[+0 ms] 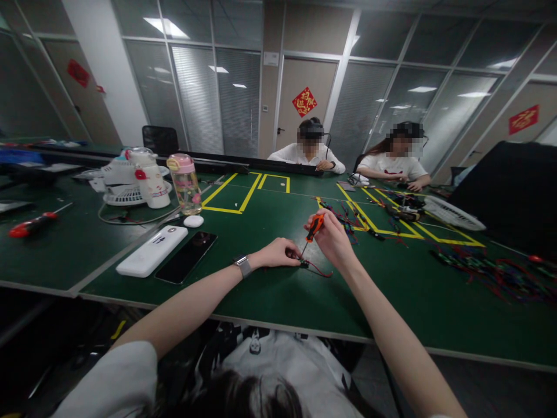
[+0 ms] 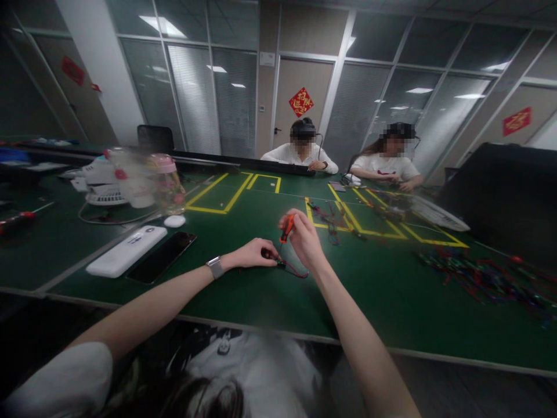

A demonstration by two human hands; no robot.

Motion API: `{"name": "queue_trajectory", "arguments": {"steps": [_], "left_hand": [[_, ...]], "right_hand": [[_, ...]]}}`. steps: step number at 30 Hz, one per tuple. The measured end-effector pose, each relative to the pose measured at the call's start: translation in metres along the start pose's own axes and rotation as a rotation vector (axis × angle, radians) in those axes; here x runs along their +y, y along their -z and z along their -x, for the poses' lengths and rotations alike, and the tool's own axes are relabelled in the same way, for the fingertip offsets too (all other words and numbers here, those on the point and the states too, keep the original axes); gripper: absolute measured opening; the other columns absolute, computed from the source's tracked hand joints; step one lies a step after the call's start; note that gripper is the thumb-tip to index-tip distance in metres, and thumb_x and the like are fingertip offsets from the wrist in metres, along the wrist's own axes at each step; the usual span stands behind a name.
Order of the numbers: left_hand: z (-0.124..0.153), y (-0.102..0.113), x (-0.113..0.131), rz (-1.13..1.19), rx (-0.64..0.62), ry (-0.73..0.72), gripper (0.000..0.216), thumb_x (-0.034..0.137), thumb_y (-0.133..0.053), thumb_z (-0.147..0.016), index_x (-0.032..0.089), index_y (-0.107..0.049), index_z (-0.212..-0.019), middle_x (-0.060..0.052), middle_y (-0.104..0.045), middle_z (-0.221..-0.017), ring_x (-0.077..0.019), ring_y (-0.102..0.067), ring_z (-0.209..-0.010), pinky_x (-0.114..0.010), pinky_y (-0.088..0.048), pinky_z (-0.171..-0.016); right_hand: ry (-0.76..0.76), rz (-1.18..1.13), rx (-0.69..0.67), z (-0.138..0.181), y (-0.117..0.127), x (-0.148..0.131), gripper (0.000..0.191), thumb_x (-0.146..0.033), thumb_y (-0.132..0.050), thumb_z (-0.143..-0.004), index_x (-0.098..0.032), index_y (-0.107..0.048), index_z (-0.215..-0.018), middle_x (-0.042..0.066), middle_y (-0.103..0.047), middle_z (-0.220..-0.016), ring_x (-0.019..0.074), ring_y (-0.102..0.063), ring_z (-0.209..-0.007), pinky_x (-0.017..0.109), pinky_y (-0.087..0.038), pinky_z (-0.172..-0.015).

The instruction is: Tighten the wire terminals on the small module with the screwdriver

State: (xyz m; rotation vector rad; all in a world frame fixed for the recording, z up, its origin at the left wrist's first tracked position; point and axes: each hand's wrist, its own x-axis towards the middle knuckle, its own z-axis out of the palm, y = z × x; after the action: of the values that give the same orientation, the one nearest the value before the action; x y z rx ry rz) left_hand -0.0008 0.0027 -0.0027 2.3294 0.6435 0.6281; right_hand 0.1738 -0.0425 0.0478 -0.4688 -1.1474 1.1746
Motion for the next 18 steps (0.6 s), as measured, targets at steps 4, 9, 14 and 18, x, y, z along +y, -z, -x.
{"name": "queue_trajectory", "arguments": {"steps": [4,9,14,18], "left_hand": [[-0.0003,-0.0001,0.0004,-0.004,0.004,-0.001,0.023,0.031,-0.074,-0.076,0.012,-0.075,-0.09,-0.005,-0.07,-0.083,-0.0134,-0.06,-0.072,-0.022,-0.043,-0.066],[-0.0003,-0.0008,-0.0011,0.0,0.006,0.001,0.023,0.031,-0.074,-0.076,0.013,-0.075,-0.09,-0.005,-0.07,-0.082,-0.0133,-0.059,-0.071,-0.022,-0.043,-0.065],[0.0005,0.0002,0.0004,0.011,-0.002,0.0,0.022,0.03,-0.073,-0.076,0.013,-0.075,-0.09,-0.005,-0.07,-0.085,-0.0136,-0.06,-0.073,-0.022,-0.044,-0.067],[0.0006,0.0005,0.0014,0.01,-0.003,-0.004,0.023,0.031,-0.073,-0.077,0.012,-0.075,-0.09,-0.005,-0.069,-0.084,-0.0133,-0.059,-0.073,-0.022,-0.044,-0.067]], "right_hand": [[0.046,-0.002,0.052,-0.0013,-0.0018,0.0028,0.025,-0.043,-0.082,-0.069,-0.028,-0.068,-0.084,-0.002,-0.063,-0.085,0.0133,-0.058,-0.079,0.03,-0.053,-0.083],[0.045,0.022,0.06,-0.0019,0.0002,0.0004,0.023,-0.041,-0.08,-0.071,-0.028,-0.068,-0.086,-0.002,-0.062,-0.084,0.0129,-0.057,-0.078,0.032,-0.052,-0.085],[0.036,0.082,0.026,-0.0001,-0.0001,-0.0015,0.024,-0.047,-0.071,-0.079,-0.03,-0.065,-0.095,-0.001,-0.066,-0.085,0.0147,-0.061,-0.076,0.032,-0.052,-0.081],[0.063,0.081,0.049,-0.0003,-0.0008,0.0016,0.023,-0.048,-0.071,-0.079,-0.029,-0.065,-0.091,-0.001,-0.065,-0.082,0.015,-0.061,-0.076,0.032,-0.052,-0.079]]}}
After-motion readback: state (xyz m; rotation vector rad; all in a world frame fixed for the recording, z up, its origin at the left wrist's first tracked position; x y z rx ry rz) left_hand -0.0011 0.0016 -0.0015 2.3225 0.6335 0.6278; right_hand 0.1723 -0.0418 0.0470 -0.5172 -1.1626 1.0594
